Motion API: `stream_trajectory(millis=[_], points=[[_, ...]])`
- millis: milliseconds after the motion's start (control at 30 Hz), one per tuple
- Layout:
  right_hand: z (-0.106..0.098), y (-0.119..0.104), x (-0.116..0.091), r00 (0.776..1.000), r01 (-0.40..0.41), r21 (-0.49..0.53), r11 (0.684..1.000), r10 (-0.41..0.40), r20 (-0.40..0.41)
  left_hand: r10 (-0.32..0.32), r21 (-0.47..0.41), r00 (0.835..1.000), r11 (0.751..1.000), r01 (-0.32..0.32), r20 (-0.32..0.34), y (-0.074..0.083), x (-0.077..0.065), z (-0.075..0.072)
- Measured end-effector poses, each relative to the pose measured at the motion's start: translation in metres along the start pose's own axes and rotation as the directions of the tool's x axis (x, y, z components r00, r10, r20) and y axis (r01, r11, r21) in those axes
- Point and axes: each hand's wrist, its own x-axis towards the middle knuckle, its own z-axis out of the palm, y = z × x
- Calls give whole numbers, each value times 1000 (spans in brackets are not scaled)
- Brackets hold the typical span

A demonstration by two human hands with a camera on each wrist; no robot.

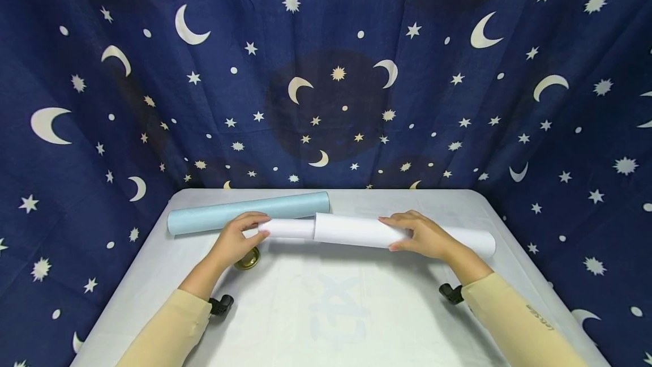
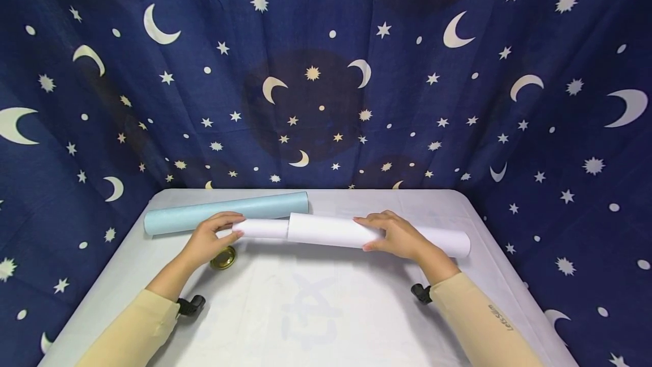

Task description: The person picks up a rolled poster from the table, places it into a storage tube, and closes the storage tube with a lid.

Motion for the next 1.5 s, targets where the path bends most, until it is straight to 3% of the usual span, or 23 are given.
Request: stream_trajectory(millis=[300,567,900,1133,1500], points=[[1,-2,1,1000,20,-3,1000,-20,-16,8,6,1000,1000,-8,24,6,1,4],[2,-4,2,1000,21,8,1000,-21,-18,65,-10,997,998,-64,31,11,1,8],[4,-7,4,999,32,12,999,-32,-1,84,-6,996,996,-84,32,13,4,15],[6,-6,5,999,39,15,999,-39,-4,80,-48,996,996,-78,41,17,7,19],[9,-5,6,999,50,5,999,-50,-21,85,-36,995,996,-84,47,21,9,23]])
